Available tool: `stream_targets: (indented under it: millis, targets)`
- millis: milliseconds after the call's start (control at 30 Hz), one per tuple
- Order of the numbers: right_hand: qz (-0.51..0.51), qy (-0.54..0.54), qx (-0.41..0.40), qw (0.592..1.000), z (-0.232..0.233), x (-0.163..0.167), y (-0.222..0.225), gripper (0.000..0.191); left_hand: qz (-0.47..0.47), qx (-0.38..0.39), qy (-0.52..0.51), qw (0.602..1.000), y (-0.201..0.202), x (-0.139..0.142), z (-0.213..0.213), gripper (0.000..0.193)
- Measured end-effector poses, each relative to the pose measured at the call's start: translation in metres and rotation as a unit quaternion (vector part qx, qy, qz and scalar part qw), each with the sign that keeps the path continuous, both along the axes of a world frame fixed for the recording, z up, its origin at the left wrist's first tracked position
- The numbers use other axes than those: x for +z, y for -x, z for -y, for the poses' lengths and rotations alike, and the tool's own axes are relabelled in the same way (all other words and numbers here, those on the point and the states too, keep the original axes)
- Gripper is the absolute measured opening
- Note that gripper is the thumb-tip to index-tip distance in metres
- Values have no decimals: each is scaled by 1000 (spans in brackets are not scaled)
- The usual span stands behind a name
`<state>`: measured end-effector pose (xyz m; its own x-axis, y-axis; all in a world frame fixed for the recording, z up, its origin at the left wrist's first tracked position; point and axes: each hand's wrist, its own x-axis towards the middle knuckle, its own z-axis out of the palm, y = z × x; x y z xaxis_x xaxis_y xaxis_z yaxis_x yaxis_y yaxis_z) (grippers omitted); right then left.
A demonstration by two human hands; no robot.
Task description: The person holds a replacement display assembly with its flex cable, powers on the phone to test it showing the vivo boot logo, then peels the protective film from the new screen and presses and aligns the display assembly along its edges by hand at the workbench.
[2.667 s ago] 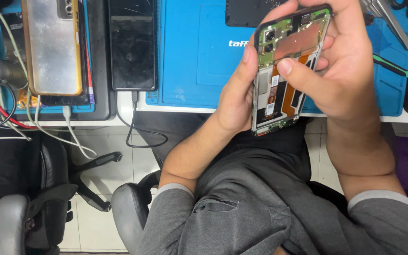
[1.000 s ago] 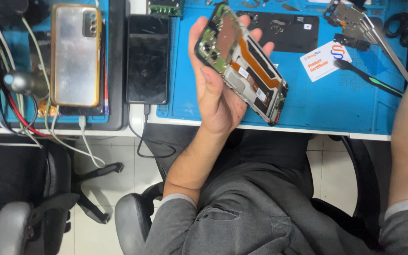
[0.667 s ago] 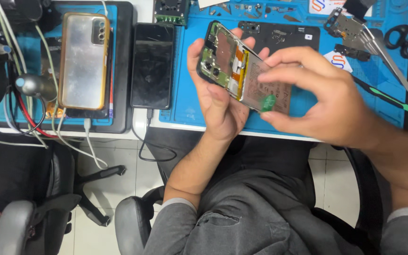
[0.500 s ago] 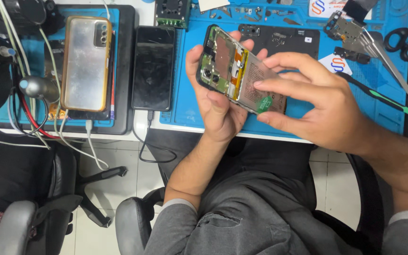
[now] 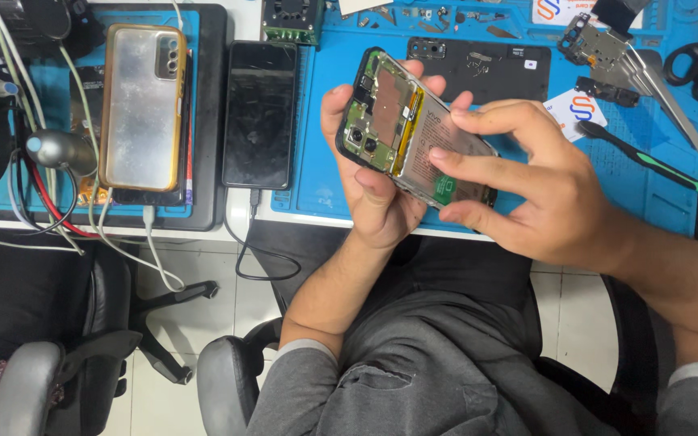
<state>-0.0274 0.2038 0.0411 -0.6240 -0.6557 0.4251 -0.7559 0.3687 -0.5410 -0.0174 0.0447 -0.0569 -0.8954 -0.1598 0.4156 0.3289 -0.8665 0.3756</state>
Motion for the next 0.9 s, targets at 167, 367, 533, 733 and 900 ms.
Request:
stream_targets:
  millis: [167, 367, 533, 733, 900]
  targets:
    - [-8, 8, 7, 1000, 1, -1, 0, 92, -13, -6, 23, 1000, -5, -1, -3, 73]
    - [7, -20, -11, 1000, 4, -6, -2, 91, -26, -23, 48, 998, -11, -3, -5, 69]
    - [-29, -29, -23, 999, 3, -8, -3, 87, -19, -25, 54, 998, -10, -4, -6, 69]
    - [-15, -31, -34, 999, 5, -4, -4, 85, -13, -32, 61, 998, -8, -8, -5, 69]
    - [-2, -27, -18, 999, 4, -5, 2, 85, 15, -22, 49, 998, -9, -4, -4, 76]
